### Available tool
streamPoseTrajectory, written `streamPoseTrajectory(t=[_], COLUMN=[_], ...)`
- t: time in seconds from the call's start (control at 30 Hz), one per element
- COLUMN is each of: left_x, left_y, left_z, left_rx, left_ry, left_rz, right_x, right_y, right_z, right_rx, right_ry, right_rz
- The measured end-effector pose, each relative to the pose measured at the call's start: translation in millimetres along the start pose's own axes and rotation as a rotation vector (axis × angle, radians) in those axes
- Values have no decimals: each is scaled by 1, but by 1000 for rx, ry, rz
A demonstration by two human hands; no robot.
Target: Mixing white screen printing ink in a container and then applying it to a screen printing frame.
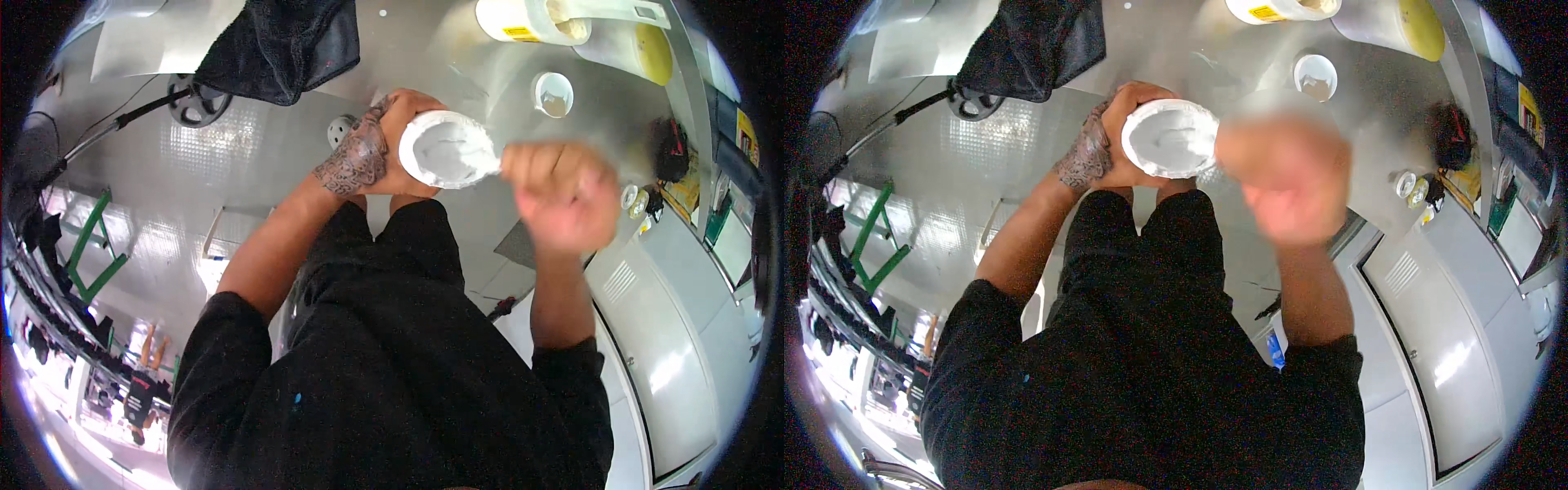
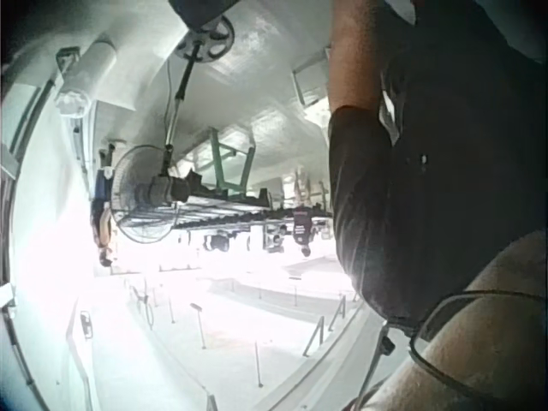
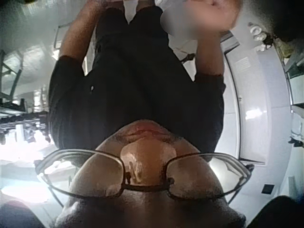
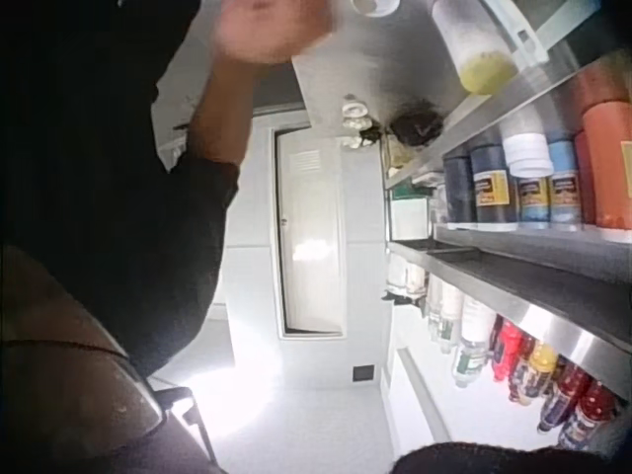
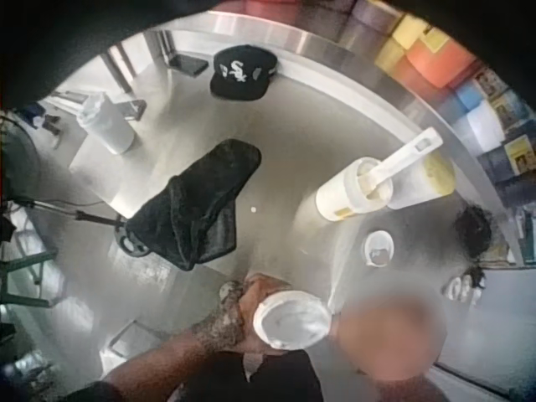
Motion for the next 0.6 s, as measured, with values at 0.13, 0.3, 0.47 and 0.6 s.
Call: streamPoseTrajectory(t=[0.13,0.3,0.47,0.6], left_x=[4,11,13,6], left_y=[-16,-15,-22,-33], left_z=[1,0,9,-13], left_rx=[28,7,86,42], left_ry=[-62,27,-103,-73], left_rz=[-6,-18,-36,-116], right_x=[-6,9,0,20], right_y=[-7,-22,1,-14], right_z=[-45,-5,-17,-10], right_rx=[-18,-11,-19,-18], right_ry=[174,51,291,197], right_rz=[257,-22,125,28])
Point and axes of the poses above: each hand's wrist, its own y-axis away from the middle knuckle, its own z-axis out of the back of the hand, x = y × z, the point moved 6 cm from there along -y, towards the middle knuckle, and after that the axes turned 11 degrees about -z, right-handed, at the moved point
